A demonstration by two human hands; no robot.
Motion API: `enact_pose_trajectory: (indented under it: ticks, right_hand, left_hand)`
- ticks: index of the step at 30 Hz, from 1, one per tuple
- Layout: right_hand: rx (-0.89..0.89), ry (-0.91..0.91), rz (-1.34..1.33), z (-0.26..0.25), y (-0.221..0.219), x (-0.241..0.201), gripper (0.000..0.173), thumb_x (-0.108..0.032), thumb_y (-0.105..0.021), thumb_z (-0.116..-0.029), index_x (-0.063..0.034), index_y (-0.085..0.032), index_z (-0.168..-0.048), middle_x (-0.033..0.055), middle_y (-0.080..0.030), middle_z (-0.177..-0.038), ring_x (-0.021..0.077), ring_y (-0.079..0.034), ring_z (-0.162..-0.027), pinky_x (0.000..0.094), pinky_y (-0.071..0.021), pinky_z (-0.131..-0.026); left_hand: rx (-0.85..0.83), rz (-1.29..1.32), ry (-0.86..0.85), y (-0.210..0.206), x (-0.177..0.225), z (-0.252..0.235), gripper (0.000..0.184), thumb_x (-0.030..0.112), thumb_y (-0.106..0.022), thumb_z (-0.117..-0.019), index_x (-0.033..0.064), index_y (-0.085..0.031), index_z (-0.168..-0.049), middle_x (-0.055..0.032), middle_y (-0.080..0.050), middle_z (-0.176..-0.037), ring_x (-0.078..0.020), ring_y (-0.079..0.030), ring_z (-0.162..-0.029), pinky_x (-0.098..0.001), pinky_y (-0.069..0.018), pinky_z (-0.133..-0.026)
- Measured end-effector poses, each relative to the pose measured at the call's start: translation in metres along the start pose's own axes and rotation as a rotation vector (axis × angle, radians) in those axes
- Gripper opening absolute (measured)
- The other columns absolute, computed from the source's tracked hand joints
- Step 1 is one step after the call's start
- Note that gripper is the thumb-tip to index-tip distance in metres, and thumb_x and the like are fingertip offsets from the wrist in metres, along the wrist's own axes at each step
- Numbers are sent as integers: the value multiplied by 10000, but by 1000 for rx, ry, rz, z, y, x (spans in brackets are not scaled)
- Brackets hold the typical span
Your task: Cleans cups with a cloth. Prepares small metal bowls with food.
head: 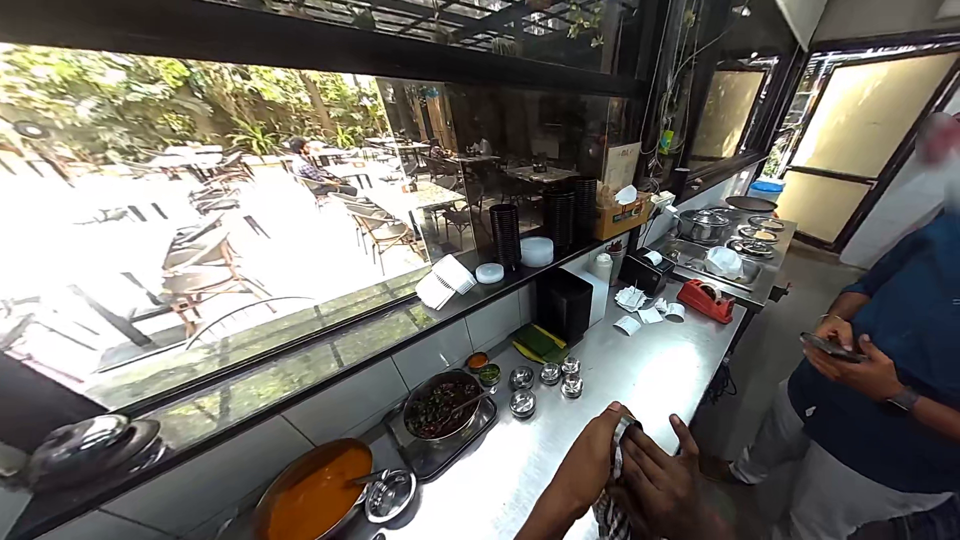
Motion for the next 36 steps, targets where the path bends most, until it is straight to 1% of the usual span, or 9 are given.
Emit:
enact_pose_trajectory:
  ticks: [4,7,11,14,21,26,29,33,36]
  right_hand:
    - [15,-166,76,-16,2,-9,332,-365,-521,-969,-175,-781,-1050,-45,-778,-1139,96,-661,-1203,525,-275,-1187]
    - [45,-367,-320,-26,8,-17,201,-238,-604,-932,-144,-782,-937,-48,-796,-978,58,-717,-1019,529,-361,-1126]
    - [12,-811,-1436,-31,-5,-3,186,-160,-706,-962,-36,-770,-1085,63,-770,-1011,113,-707,-957,396,-483,-1085]
    - [197,-1194,-1761,-34,-5,20,219,-220,-681,-981,-86,-731,-1146,118,-725,-1032,169,-703,-900,386,-609,-822]
    - [291,-1042,-1221,-60,40,95,343,-237,-437,-1101,-235,-560,-1422,39,-663,-996,110,-626,-674,245,-557,-552]
    - [323,-815,-726,-36,13,134,486,-327,-524,-1076,-104,-414,-1494,23,-619,-1186,96,-649,-886,283,-594,-724]
    - [-133,-789,-376,28,-58,117,666,-431,-575,-1016,-55,-389,-1534,157,-502,-1493,283,-582,-1255,509,-513,-996]
    - [-956,-806,-127,222,-182,61,835,-760,-342,-969,-322,-180,-1661,171,-70,-1728,483,-30,-1568,804,20,-1158]
    - [-1031,-824,12,255,-196,48,766,-777,-192,-975,-395,-241,-1637,85,-118,-1736,433,-67,-1580,783,-12,-1171]
  left_hand:
    - [334,-462,-229,13,28,9,560,454,-221,-1100,145,-689,-1085,33,-612,-720,-97,-616,-686,-335,-524,-651]
    - [338,-608,-391,21,42,13,576,544,-215,-1081,182,-662,-1052,46,-564,-634,-111,-580,-569,-366,-491,-526]
    - [134,60,-324,32,26,8,652,687,-295,-1011,179,-688,-1123,-10,-678,-974,-107,-650,-844,-300,-559,-761]
    - [166,591,-163,34,5,-1,719,736,-235,-984,199,-707,-1067,-30,-644,-771,-104,-568,-589,-264,-475,-517]
    - [-15,842,-126,38,-2,13,767,784,-207,-945,197,-664,-1126,-34,-555,-707,-125,-486,-544,-270,-410,-507]
    - [-119,851,-185,31,12,26,730,776,-268,-940,159,-637,-1069,-44,-542,-734,-153,-511,-579,-291,-423,-528]
    - [-132,889,-158,27,17,33,727,775,-270,-936,163,-637,-1071,-35,-530,-712,-148,-505,-566,-290,-426,-523]
    - [-106,878,-115,32,13,35,719,775,-285,-938,167,-627,-1113,-45,-533,-722,-151,-501,-565,-289,-422,-525]
    - [-7,814,-90,47,1,39,733,762,-266,-952,165,-644,-1146,-61,-550,-729,-152,-499,-557,-290,-422,-518]
Point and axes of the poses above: each hand's wrist, its own z-axis away from the middle knuckle, its own y-axis out of the back of the hand, x = y × z, the point moved 7 cm from there along -z, towards the middle knuckle
